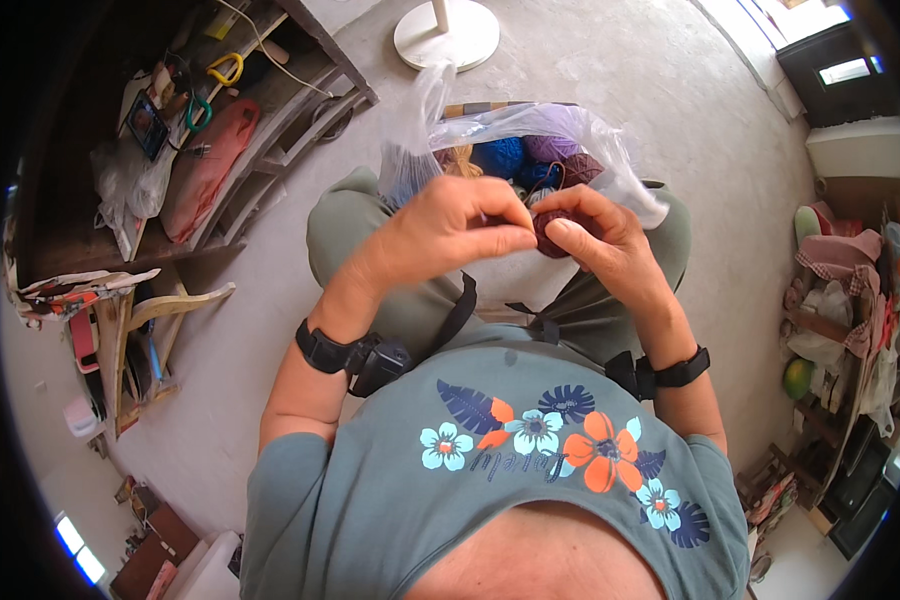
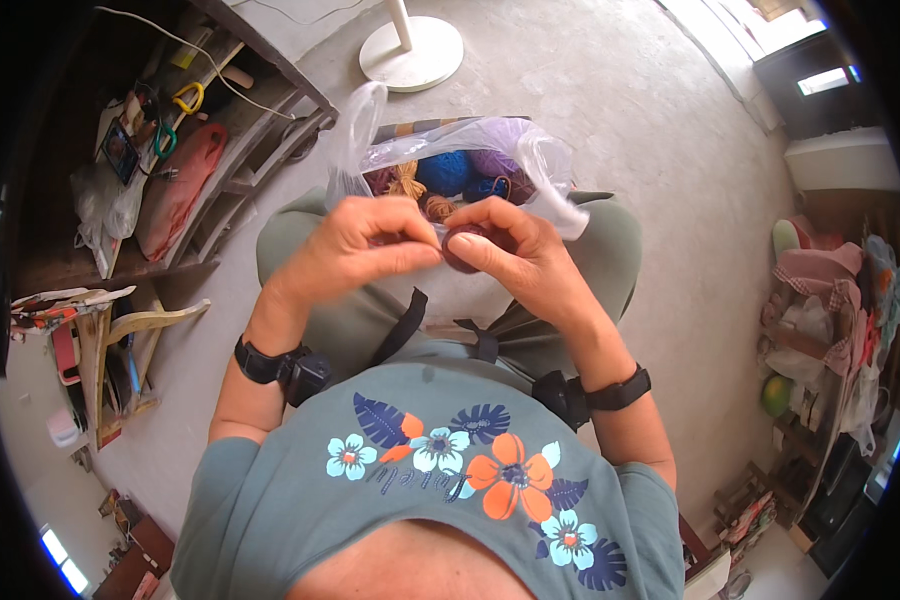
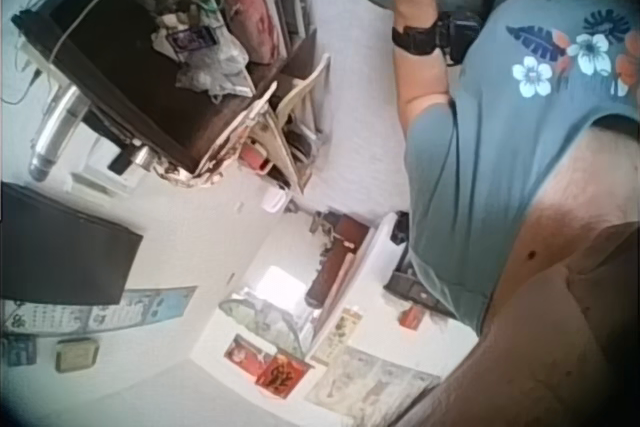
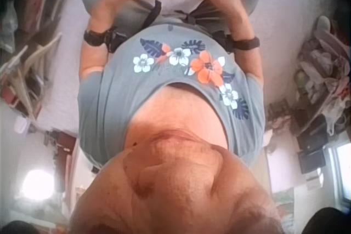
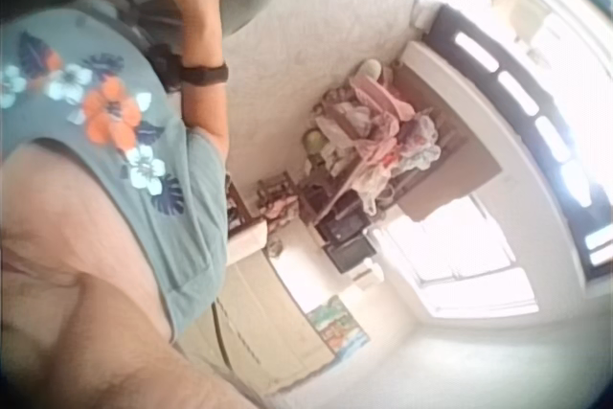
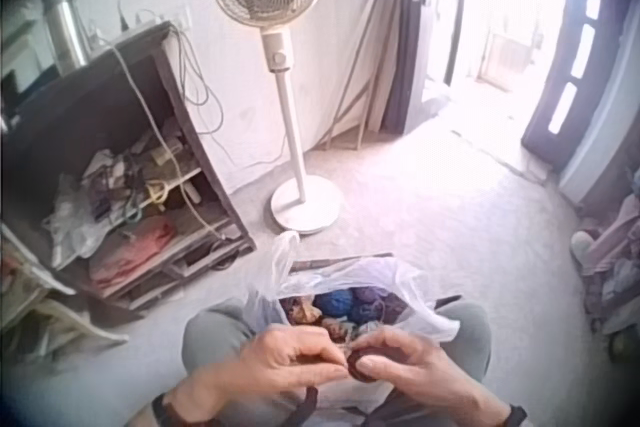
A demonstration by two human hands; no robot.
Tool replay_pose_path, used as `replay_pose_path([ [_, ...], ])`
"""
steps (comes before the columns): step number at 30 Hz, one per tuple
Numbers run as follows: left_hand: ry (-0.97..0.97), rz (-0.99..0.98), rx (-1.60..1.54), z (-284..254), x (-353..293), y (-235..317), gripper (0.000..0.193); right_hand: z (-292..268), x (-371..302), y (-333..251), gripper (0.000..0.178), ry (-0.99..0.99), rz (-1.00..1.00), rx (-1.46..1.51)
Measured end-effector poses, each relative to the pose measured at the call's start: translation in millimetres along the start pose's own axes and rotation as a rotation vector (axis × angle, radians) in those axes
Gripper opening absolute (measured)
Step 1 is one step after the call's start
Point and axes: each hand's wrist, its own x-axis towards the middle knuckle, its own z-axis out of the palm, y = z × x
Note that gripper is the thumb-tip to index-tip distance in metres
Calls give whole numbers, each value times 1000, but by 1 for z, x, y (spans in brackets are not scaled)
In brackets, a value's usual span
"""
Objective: The person handles several balls of yarn inside a plastic bag, pulling out individual strands and checking the colors by hand.
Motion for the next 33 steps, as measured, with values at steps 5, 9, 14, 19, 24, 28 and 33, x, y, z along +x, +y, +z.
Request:
replay_pose_path([
  [5,122,-104,-181,2,2,4,14,-19,-7,-5,36,-329,96,220],
  [9,189,-101,-124,4,4,-8,16,-16,-7,-10,43,-227,-103,421],
  [14,94,18,57,10,4,-29,20,-9,-2,-28,40,-118,-304,493],
  [19,-86,132,35,18,2,-15,17,-8,7,-15,36,248,-303,-291],
  [24,51,132,-83,0,3,1,13,-10,-6,-26,29,-22,145,-241],
  [28,214,-90,-153,1,3,-10,15,-16,-10,-19,35,-253,106,258],
  [33,192,46,-36,14,5,-30,19,-10,4,-22,31,-115,-204,496],
])
